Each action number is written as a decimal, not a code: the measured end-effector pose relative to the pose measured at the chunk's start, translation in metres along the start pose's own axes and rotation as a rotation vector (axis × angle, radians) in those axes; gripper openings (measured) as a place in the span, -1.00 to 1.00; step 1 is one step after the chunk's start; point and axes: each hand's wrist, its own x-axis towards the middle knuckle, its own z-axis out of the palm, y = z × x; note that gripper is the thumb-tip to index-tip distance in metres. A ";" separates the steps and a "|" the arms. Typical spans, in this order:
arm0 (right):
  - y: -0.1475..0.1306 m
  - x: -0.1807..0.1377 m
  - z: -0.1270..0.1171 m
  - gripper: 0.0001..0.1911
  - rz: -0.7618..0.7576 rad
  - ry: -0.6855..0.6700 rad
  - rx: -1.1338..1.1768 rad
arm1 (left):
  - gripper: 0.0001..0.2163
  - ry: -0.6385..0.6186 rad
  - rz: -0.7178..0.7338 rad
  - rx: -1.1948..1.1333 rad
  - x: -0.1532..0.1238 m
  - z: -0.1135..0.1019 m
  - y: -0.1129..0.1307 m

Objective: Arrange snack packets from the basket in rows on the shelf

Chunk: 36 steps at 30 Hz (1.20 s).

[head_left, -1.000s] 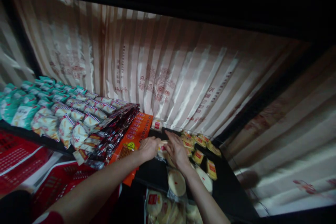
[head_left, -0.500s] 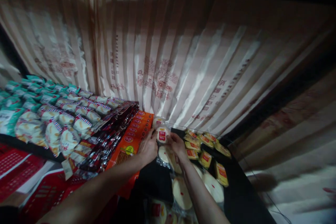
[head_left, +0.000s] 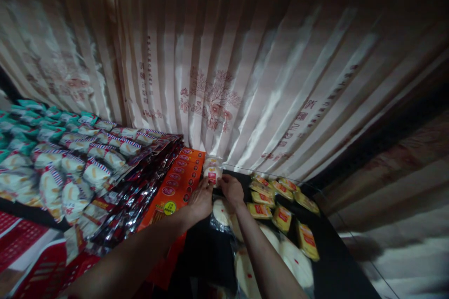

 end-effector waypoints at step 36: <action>0.015 -0.026 -0.022 -0.68 -0.181 0.148 -0.050 | -0.59 0.032 0.073 0.025 0.002 0.009 0.006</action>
